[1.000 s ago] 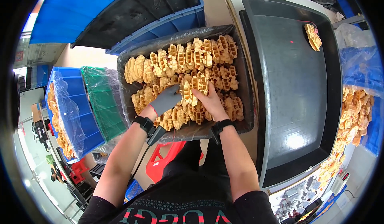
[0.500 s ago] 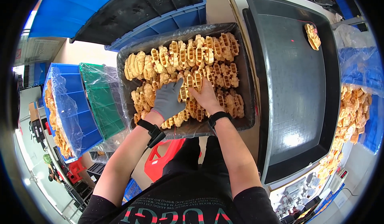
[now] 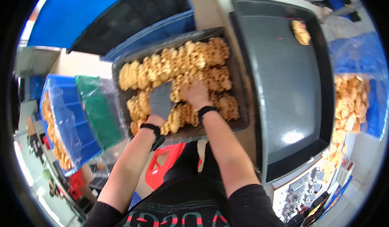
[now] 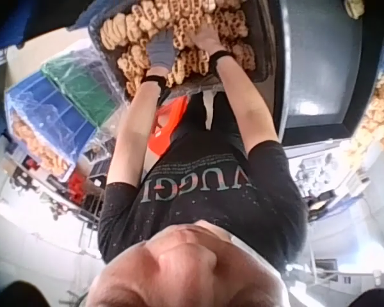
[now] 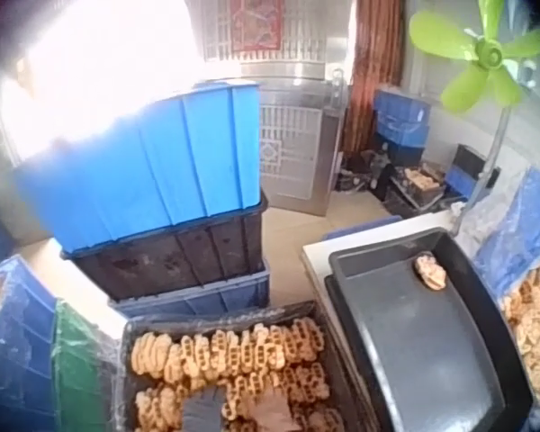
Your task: Sorting and arranging waffle-shaped snacks into various bins and containers.
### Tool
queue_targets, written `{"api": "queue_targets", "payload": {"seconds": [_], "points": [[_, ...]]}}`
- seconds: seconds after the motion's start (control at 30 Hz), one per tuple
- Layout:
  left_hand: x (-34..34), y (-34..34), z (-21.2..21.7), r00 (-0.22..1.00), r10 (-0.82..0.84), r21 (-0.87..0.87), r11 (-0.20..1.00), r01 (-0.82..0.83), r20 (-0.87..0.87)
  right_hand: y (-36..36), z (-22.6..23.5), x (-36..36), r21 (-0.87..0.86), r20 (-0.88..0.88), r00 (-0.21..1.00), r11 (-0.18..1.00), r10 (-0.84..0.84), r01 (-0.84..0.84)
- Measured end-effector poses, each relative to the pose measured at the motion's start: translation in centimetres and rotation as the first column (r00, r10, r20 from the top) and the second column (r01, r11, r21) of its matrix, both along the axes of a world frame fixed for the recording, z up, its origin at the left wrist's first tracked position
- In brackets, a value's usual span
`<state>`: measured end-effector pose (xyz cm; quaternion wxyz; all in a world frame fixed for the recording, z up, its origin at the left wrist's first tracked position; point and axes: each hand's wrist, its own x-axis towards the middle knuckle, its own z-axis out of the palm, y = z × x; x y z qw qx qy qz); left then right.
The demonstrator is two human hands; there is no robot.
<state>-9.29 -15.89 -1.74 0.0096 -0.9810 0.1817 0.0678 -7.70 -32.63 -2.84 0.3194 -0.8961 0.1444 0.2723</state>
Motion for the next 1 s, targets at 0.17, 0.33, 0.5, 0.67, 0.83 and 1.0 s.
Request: {"api": "queue_targets", "payload": {"seconds": [0.17, 0.33, 0.5, 0.67, 0.83, 1.0], "points": [[0.2, 0.5, 1.5, 0.973, 0.129, 0.109, 0.988, -0.109, -0.193, 0.7, -0.2, -1.4, 0.279, -0.07, 0.983, 0.942, -0.172, 0.185], [0.3, -0.3, 3.0, 0.959, 0.123, 0.077, 0.991, -0.107, -0.256, 0.3, 0.4, -1.3, 0.161, 0.029, 0.978, 0.967, -0.206, 0.198], [0.0, -0.2, 3.6, 0.972, 0.122, 0.103, 0.989, -0.103, -0.202, 0.6, 1.8, -0.9, 0.199, 0.015, 0.962, 0.944, -0.271, 0.263], [-1.4, 0.1, 5.9, 0.986, 0.061, -0.096, 0.992, -0.076, -0.152, -0.3, 5.2, -2.1, 0.339, 0.217, 0.921, 0.91, -0.322, 0.238], [-6.1, 3.1, 8.6, 0.989, 0.073, -0.392, 0.912, -0.119, -0.13, -3.7, 17.9, -4.8, 0.781, 0.152, 0.988, 0.608, 0.038, -0.144], [-12.4, 3.4, 11.1, 0.964, 0.155, -0.534, 0.808, -0.249, -0.216, -16.5, 27.5, -9.3, 0.681, 0.22, 0.951, 0.732, -0.218, 0.01]]}}
